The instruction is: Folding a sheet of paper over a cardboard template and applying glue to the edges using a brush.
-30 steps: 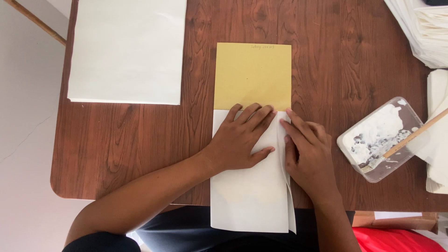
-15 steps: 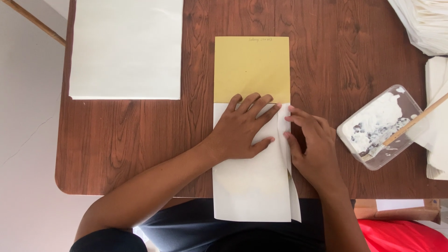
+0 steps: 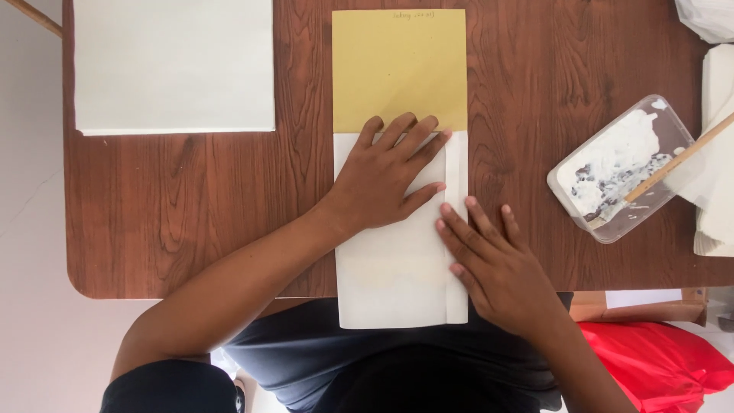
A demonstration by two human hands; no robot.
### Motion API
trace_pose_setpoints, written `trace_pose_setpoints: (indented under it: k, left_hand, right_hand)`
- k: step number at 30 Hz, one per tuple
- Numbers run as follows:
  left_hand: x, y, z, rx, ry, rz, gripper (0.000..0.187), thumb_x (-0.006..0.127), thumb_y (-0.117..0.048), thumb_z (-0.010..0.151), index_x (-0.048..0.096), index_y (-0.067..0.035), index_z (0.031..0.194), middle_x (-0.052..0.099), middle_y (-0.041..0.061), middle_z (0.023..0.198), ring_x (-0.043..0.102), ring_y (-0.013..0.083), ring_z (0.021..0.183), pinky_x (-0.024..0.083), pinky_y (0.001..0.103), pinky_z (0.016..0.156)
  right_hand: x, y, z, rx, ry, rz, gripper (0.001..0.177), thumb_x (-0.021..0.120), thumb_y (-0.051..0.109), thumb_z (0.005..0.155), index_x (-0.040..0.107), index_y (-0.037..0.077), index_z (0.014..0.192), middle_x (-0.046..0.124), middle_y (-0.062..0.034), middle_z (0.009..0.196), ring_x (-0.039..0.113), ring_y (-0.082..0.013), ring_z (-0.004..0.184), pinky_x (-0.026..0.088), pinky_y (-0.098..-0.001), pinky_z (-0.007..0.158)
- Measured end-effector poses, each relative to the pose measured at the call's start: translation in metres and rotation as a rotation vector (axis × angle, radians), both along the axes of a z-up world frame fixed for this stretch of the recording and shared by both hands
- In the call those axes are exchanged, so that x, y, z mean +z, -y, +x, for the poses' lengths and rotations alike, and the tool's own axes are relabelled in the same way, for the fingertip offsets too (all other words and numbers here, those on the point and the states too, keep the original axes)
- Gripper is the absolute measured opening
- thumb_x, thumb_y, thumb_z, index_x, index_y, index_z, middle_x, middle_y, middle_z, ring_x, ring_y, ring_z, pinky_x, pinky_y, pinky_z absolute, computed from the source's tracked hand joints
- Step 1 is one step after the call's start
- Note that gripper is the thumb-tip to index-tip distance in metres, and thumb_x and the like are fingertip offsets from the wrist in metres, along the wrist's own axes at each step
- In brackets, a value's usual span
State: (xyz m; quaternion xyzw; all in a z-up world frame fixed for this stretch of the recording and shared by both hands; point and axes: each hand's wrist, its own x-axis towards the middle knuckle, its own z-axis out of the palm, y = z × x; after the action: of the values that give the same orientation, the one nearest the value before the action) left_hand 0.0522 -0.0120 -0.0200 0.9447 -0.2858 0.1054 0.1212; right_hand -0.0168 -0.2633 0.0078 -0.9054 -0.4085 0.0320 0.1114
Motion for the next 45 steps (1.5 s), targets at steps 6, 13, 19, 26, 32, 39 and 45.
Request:
trace_pose_setpoints:
  k: [6, 13, 19, 26, 32, 39, 45]
  left_hand:
    - [0.006, 0.001, -0.002, 0.056, 0.203, 0.083, 0.059, 0.05, -0.057, 0.105, 0.055, -0.014, 0.145, 0.051, 0.004, 0.143, 0.051, 0.0264, 0.127, 0.042, 0.046, 0.1]
    - [0.009, -0.001, -0.001, 0.033, 0.213, 0.075, 0.058, 0.048, -0.056, 0.106, 0.056, -0.013, 0.143, 0.052, 0.005, 0.142, 0.052, 0.0268, 0.125, 0.042, 0.045, 0.099]
    - [0.01, -0.001, -0.002, -0.006, 0.254, 0.044, 0.039, 0.05, -0.041, 0.108, 0.062, -0.022, 0.141, 0.055, 0.01, 0.139, 0.055, 0.0299, 0.122, 0.045, 0.048, 0.095]
    - [0.008, -0.001, -0.003, -0.008, 0.239, -0.061, 0.035, 0.055, -0.033, 0.105, 0.069, -0.016, 0.132, 0.056, 0.011, 0.138, 0.056, 0.0317, 0.123, 0.044, 0.051, 0.095]
    - [0.006, 0.002, -0.002, 0.02, 0.029, -0.056, 0.039, 0.057, -0.035, 0.1, 0.068, -0.021, 0.135, 0.057, 0.01, 0.14, 0.05, 0.0316, 0.133, 0.039, 0.056, 0.106]
    - [0.01, -0.002, -0.005, 0.013, -0.01, -0.014, 0.044, 0.054, -0.028, 0.101, 0.061, -0.02, 0.144, 0.051, 0.01, 0.147, 0.046, 0.0317, 0.137, 0.036, 0.056, 0.109]
    - [0.004, -0.005, -0.004, -0.001, 0.056, -0.04, 0.043, 0.058, -0.027, 0.1, 0.063, -0.02, 0.142, 0.05, 0.01, 0.146, 0.046, 0.0316, 0.136, 0.037, 0.054, 0.108]
  right_hand:
    - [0.003, 0.005, -0.027, 0.149, 0.085, -0.03, 0.059, 0.037, 0.033, 0.105, 0.037, 0.005, 0.157, 0.034, -0.0126, 0.167, 0.028, -0.0293, 0.157, 0.015, -0.055, 0.128]
    - [-0.005, 0.018, -0.055, 0.164, 0.099, -0.044, 0.071, 0.034, 0.054, 0.105, 0.035, 0.005, 0.157, 0.033, -0.0137, 0.167, 0.028, -0.028, 0.157, 0.016, -0.053, 0.128]
    - [0.004, 0.026, -0.055, 0.204, 0.055, 0.103, 0.07, 0.049, 0.056, 0.102, 0.043, 0.01, 0.154, 0.042, -0.0091, 0.162, 0.038, -0.0244, 0.152, 0.018, -0.0624, 0.125]
    - [0.025, 0.023, -0.009, 0.117, -0.26, 0.477, 0.042, 0.047, 0.022, 0.103, 0.057, 0.004, 0.14, 0.061, -0.0157, 0.145, 0.063, -0.03, 0.133, 0.048, -0.0459, 0.116]
    - [0.017, -0.019, 0.057, 0.006, 0.027, 0.238, 0.042, 0.052, 0.005, 0.1, 0.055, -0.002, 0.141, 0.051, -0.0183, 0.151, 0.044, -0.0419, 0.143, 0.036, -0.0565, 0.117]
    - [0.008, -0.018, 0.063, 0.001, 0.014, -0.031, 0.07, 0.043, 0.044, 0.106, 0.033, 0.002, 0.161, 0.025, -0.0162, 0.172, 0.017, -0.0335, 0.159, 0.005, -0.0512, 0.127]
    - [-0.005, 0.003, 0.032, 0.167, 0.002, -0.117, 0.071, 0.025, 0.053, 0.106, 0.029, 0.009, 0.162, 0.021, -0.0111, 0.173, 0.012, -0.0296, 0.16, -0.005, -0.0466, 0.128]
